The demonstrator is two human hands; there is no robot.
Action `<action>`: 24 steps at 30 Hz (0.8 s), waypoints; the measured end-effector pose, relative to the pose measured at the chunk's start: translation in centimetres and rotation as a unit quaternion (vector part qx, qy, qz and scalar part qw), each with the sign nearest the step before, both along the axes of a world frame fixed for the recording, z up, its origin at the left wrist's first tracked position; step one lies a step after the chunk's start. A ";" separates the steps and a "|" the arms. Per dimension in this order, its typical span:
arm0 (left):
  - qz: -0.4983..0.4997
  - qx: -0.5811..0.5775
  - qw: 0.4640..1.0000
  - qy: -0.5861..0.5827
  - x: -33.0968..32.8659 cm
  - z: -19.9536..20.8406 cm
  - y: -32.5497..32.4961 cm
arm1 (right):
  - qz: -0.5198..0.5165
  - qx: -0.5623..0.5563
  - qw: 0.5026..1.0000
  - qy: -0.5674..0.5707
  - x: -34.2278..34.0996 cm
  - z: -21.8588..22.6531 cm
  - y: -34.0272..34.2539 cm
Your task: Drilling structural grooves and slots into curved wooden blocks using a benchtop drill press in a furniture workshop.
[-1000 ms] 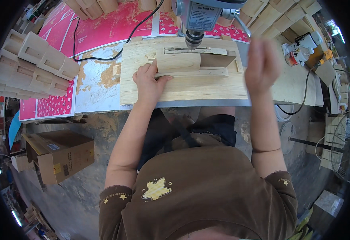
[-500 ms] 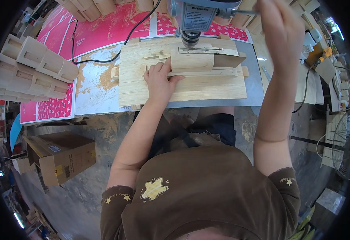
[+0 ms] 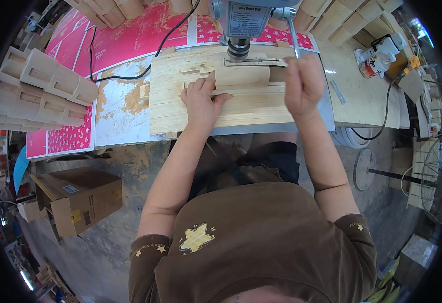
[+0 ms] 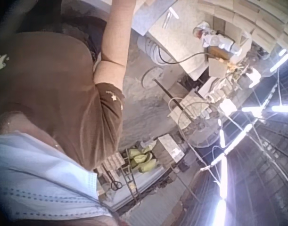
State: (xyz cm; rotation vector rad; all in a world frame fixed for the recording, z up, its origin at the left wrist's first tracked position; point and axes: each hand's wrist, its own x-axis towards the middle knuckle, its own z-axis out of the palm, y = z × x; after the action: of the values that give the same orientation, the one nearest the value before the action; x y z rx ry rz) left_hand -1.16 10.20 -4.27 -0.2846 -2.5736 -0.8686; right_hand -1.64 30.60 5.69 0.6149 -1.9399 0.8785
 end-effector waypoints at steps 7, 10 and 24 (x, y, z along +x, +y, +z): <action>-0.038 0.160 0.980 -0.113 -0.3 1.8 0.0 | -0.100 -0.047 0.994 -0.002 -5.6 13.7 -1.2; -0.055 0.178 0.975 -0.124 -1.1 2.2 0.5 | -0.089 -0.039 0.994 -0.045 -11.4 13.7 0.5; -0.105 0.223 0.966 -0.072 -0.3 2.7 -3.2 | -0.087 0.250 0.937 -0.227 -0.8 -2.8 4.6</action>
State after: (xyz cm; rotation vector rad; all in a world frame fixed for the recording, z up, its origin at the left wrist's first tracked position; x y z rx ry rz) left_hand -1.44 6.97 -1.61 -0.3716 -2.4134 -1.5653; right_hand -2.40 35.17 2.88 0.5447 -2.6304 0.4293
